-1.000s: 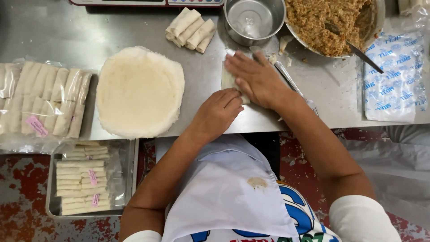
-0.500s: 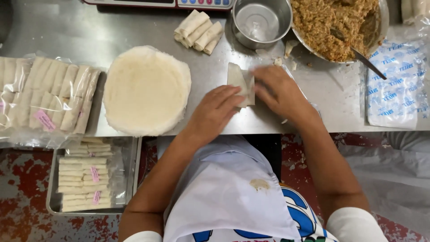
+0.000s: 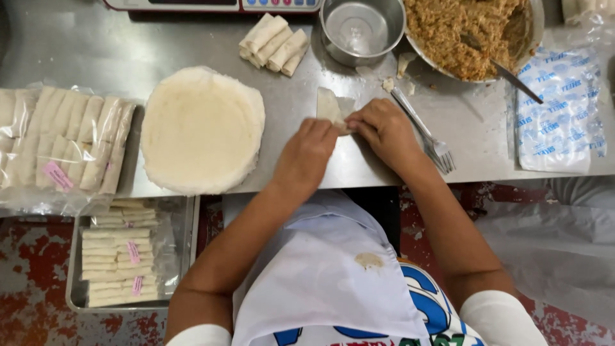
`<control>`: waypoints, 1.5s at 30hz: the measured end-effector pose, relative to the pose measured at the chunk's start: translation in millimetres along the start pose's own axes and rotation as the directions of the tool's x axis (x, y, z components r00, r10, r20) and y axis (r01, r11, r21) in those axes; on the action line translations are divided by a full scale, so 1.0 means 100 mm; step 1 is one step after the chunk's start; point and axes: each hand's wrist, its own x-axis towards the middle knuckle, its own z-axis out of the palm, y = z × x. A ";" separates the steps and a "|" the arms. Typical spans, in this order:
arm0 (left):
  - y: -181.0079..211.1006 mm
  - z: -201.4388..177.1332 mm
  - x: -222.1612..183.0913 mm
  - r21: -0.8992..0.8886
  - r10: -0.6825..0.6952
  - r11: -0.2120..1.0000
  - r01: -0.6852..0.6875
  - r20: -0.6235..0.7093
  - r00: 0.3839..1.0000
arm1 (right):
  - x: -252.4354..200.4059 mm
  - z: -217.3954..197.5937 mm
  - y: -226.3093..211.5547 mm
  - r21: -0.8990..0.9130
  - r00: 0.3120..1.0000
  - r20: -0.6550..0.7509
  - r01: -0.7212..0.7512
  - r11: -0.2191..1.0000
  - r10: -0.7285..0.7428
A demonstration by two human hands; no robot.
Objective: Assembling and rolling spring rolls on a stainless steel preparation table in a food production environment.
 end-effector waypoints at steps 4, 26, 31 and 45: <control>-0.32 0.24 0.07 -0.195 -0.123 0.970 0.148 0.136 0.983 | 0.02 0.04 0.04 -0.062 0.997 -0.080 0.009 0.998 -0.014; -0.52 -0.04 0.46 -0.225 -0.220 0.915 0.334 0.414 0.883 | 0.31 -0.10 0.00 0.082 0.997 0.078 0.009 0.997 -0.015; -0.70 0.22 0.45 -0.217 -0.182 0.930 0.296 0.428 0.885 | 0.37 -0.04 0.19 0.123 0.995 0.100 -0.017 0.992 0.005; -0.42 0.12 0.34 0.016 -0.181 0.983 0.182 0.235 0.955 | 0.35 -0.07 0.12 -0.142 0.991 0.063 0.126 0.982 -0.118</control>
